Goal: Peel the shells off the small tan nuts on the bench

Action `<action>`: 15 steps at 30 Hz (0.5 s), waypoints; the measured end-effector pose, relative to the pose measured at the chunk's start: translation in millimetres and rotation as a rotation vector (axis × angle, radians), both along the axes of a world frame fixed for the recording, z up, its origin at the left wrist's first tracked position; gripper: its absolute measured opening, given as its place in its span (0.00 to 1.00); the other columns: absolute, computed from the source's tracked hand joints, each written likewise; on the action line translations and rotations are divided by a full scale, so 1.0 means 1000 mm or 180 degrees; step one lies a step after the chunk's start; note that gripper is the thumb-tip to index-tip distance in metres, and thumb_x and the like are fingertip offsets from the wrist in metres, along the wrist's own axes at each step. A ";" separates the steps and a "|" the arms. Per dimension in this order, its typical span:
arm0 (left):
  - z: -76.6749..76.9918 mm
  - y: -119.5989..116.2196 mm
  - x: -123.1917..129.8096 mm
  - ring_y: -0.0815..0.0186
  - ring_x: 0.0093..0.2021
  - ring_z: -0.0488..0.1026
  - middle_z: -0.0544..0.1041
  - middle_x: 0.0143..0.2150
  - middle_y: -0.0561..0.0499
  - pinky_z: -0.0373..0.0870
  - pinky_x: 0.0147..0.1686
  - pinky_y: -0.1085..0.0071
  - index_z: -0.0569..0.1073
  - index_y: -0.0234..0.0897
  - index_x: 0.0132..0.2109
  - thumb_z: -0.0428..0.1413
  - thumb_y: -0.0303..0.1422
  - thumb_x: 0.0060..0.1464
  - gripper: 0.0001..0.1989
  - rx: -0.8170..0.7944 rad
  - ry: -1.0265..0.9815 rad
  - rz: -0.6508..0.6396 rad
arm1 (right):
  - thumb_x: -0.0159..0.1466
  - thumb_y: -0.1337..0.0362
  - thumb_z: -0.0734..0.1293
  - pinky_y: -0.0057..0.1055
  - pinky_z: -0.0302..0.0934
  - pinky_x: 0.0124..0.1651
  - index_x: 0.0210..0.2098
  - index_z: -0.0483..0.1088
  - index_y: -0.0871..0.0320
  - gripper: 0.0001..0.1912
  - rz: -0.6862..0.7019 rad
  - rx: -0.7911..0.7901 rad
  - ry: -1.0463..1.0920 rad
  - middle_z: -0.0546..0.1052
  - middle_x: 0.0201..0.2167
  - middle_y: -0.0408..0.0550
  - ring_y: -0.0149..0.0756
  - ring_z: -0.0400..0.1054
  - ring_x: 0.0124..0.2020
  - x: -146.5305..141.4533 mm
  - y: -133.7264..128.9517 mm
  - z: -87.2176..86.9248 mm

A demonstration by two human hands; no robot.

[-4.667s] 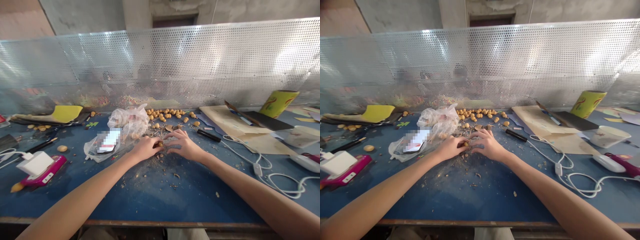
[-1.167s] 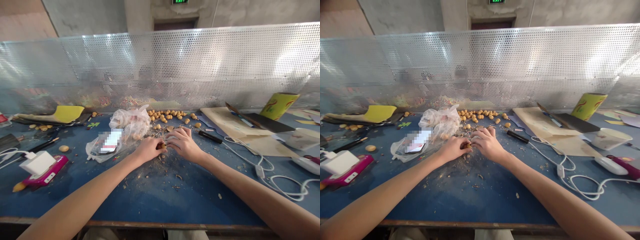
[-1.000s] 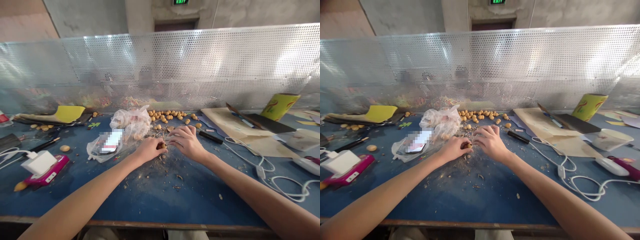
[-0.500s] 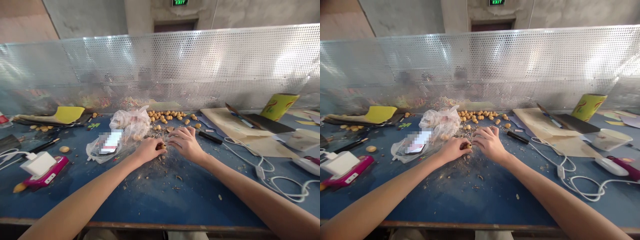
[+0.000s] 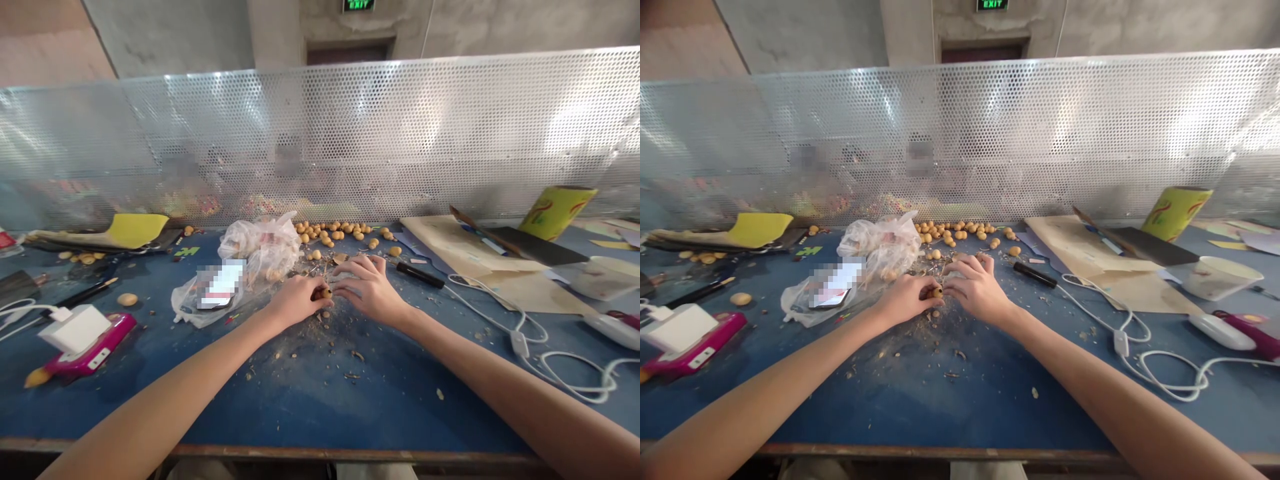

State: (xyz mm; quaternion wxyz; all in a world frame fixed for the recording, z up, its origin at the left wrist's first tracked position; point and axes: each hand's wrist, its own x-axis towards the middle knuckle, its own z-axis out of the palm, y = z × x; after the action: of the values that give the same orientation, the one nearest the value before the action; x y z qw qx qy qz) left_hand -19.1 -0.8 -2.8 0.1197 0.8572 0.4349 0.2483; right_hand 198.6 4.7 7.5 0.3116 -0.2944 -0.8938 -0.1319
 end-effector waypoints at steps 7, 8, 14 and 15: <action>0.001 -0.001 0.001 0.67 0.30 0.72 0.77 0.30 0.53 0.63 0.29 0.71 0.75 0.39 0.40 0.61 0.40 0.56 0.10 -0.0018 -0.0007 0.0000 | 0.68 0.59 0.65 0.46 0.45 0.55 0.35 0.77 0.50 0.09 -0.0066 0.0114 -0.0001 0.76 0.49 0.45 0.45 0.60 0.54 -0.002 0.000 -0.001; 0.001 -0.001 0.001 0.67 0.30 0.72 0.77 0.30 0.53 0.62 0.29 0.71 0.75 0.39 0.39 0.61 0.40 0.56 0.10 -0.0012 -0.0003 0.0003 | 0.68 0.59 0.65 0.47 0.45 0.55 0.35 0.77 0.50 0.09 -0.0059 0.0144 0.0004 0.76 0.50 0.45 0.45 0.60 0.54 -0.003 -0.001 -0.001; 0.001 -0.001 0.001 0.67 0.30 0.72 0.77 0.29 0.54 0.62 0.29 0.72 0.74 0.39 0.37 0.60 0.39 0.56 0.09 -0.0074 -0.0036 -0.0021 | 0.67 0.60 0.66 0.47 0.45 0.55 0.36 0.77 0.50 0.07 -0.0114 0.0214 0.0017 0.75 0.50 0.44 0.45 0.60 0.54 0.000 -0.003 0.002; 0.001 -0.001 0.001 0.67 0.30 0.72 0.76 0.29 0.54 0.62 0.29 0.72 0.74 0.38 0.37 0.60 0.39 0.56 0.09 -0.0062 -0.0029 -0.0023 | 0.67 0.60 0.66 0.47 0.45 0.55 0.36 0.77 0.49 0.07 -0.0101 0.0227 -0.0014 0.76 0.49 0.44 0.45 0.60 0.54 0.000 -0.004 0.003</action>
State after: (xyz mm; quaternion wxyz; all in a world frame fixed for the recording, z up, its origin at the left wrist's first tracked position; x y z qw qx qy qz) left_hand -18.5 -1.7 -1.9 0.1309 0.8564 0.4337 0.2475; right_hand 198.9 0.8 10.4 0.3178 -0.2970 -0.8844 -0.1692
